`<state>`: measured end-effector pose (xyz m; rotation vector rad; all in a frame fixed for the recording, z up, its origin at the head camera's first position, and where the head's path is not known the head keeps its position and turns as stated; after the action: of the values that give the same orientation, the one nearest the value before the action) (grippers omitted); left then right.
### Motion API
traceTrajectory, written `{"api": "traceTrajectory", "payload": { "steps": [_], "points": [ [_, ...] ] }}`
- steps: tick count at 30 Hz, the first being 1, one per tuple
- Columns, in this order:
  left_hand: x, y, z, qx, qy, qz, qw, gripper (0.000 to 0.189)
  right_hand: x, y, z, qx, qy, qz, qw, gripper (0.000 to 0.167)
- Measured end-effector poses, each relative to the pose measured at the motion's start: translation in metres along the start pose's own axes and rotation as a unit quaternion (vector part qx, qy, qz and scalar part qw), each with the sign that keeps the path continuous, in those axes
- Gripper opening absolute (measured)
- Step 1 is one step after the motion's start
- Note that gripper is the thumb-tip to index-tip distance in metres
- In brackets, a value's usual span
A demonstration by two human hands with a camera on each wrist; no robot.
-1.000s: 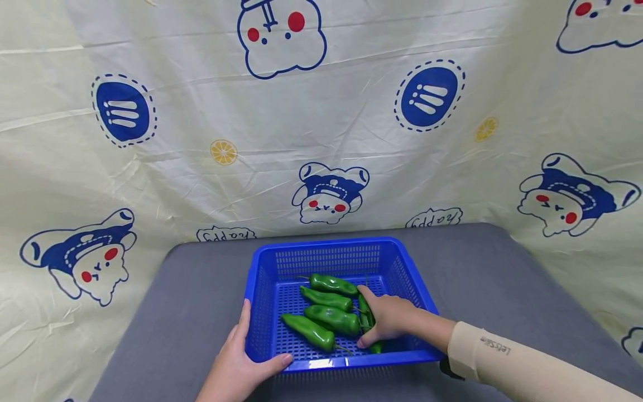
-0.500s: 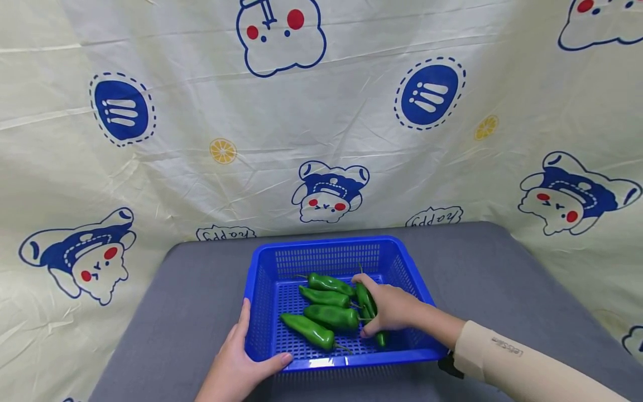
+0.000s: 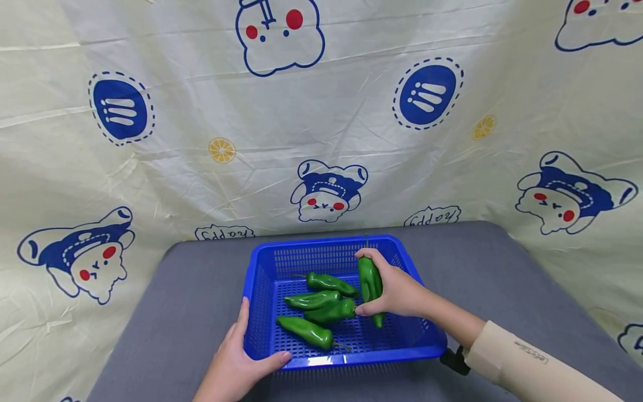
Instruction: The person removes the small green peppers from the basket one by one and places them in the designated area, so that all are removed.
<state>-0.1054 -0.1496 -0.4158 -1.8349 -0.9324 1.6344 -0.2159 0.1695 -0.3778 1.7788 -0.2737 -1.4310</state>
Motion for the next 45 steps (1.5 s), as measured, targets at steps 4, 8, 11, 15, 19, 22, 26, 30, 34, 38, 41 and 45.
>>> {"api": "traceTrajectory", "payload": {
  "steps": [4,8,11,15,19,22,26,30,34,38,41,45],
  "points": [
    [0.0,0.0,0.0,-0.002,0.002,-0.001,1.0,0.129,-0.003,-0.002,-0.003,0.006,-0.003,0.005,1.0,0.105],
    [0.001,0.0,0.0,0.0,0.001,-0.003,1.0,0.13,-0.007,-0.004,-0.005,0.004,-0.011,0.013,0.9999,0.105],
    [0.001,0.0,0.001,-0.001,0.0,-0.006,1.0,0.13,-0.011,-0.005,-0.007,0.005,-0.016,0.017,0.9997,0.105],
    [0.0,0.0,0.001,-0.005,0.002,-0.004,1.0,0.131,-0.014,-0.007,-0.008,0.005,-0.015,0.031,0.9994,0.104],
    [0.0,0.0,0.001,-0.009,0.004,-0.008,0.9999,0.131,-0.017,-0.008,-0.009,-0.007,-0.016,0.051,0.9985,0.103],
    [0.0,0.0,0.001,-0.007,0.004,-0.012,0.9999,0.13,-0.02,-0.009,-0.011,-0.014,-0.02,0.058,0.998,0.103],
    [0.0,0.001,0.001,0.0,0.002,-0.011,0.9999,0.13,-0.024,-0.011,-0.014,-0.015,-0.025,0.057,0.9979,0.103],
    [0.001,0.001,0.001,-0.005,0.004,-0.009,0.9999,0.13,-0.032,-0.011,-0.018,-0.011,-0.026,0.056,0.998,0.103],
    [0.001,0.001,0.001,-0.009,0.007,-0.013,0.9999,0.13,-0.043,-0.012,-0.025,-0.011,-0.024,0.062,0.9977,0.102],
    [0.001,0.001,0.003,-0.016,0.012,-0.019,0.9996,0.132,-0.054,-0.017,-0.031,-0.019,-0.027,0.064,0.9974,0.102],
    [0.001,0.002,0.005,-0.02,0.017,-0.022,0.9994,0.132,-0.063,-0.023,-0.037,-0.023,-0.031,0.061,0.9974,0.102],
    [0.002,0.001,0.005,-0.025,0.021,-0.027,0.9991,0.133,-0.073,-0.032,-0.046,-0.015,-0.034,0.06,0.9975,0.103]
  ]
}}
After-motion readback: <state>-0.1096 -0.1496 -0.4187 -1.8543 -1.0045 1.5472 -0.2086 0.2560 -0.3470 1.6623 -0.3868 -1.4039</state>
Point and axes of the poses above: each hand's wrist, its own z-axis towards the middle knuckle, its own x-axis out of the palm, y = z × x, the point moved 1 cm from there along z, towards the middle knuckle, and after that the axes turned 1 degree about -x, right-handed, at the moved point
